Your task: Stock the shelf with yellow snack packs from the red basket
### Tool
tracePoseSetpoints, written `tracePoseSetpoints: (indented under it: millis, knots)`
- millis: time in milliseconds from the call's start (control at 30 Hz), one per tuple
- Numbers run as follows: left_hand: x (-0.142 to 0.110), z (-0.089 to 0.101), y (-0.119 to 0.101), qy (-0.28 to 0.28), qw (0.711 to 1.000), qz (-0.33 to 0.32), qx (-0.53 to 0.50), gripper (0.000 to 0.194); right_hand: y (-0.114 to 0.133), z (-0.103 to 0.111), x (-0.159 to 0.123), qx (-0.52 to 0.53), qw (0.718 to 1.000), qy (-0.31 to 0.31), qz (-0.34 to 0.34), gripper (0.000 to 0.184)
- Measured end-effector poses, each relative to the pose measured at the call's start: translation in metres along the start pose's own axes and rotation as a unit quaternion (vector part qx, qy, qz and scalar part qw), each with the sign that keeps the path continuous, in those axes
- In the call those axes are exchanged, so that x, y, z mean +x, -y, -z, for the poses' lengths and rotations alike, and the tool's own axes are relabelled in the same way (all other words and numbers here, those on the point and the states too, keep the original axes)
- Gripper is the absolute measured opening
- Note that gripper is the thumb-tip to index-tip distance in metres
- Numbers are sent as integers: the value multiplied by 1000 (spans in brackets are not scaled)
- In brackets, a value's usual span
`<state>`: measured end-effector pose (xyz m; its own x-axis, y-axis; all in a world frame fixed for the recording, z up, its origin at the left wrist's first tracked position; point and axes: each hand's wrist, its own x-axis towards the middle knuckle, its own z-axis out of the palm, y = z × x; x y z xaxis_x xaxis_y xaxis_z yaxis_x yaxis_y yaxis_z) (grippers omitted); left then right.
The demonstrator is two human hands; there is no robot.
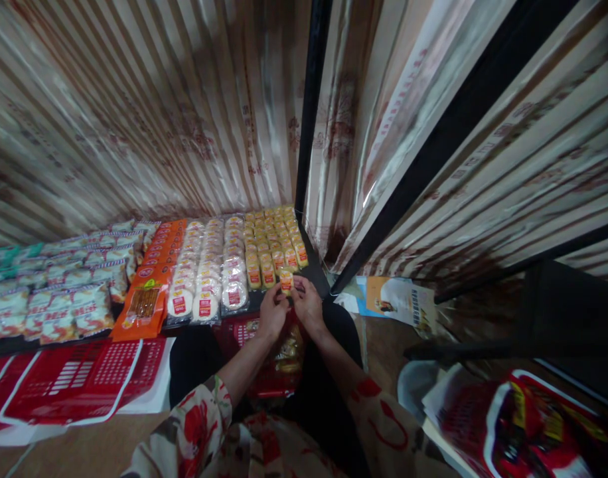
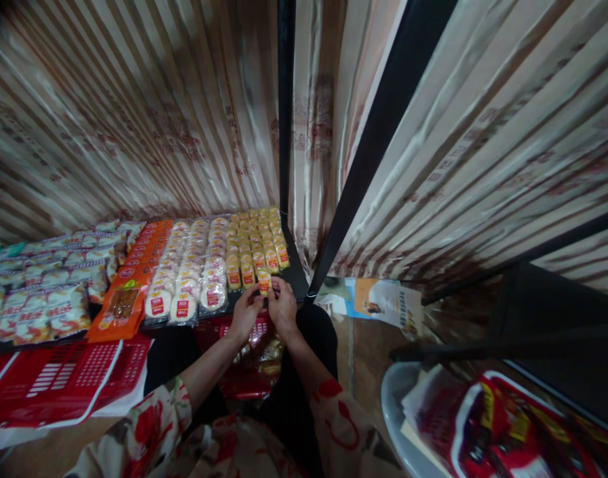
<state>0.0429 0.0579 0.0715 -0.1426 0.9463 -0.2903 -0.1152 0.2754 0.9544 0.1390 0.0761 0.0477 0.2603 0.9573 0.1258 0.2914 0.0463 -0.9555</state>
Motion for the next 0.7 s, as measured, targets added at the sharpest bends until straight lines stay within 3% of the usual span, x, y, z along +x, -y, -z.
tracePoseSetpoints:
  millis: [467,700]
  knots:
    - [8,-8,4,-17,998,-57,30,53,-1,-8,15,7,1000,-16,11,29]
    - [8,-6,1,-16,989,-94,113,52,-1,-12,20,-7,1000,-11,19,29]
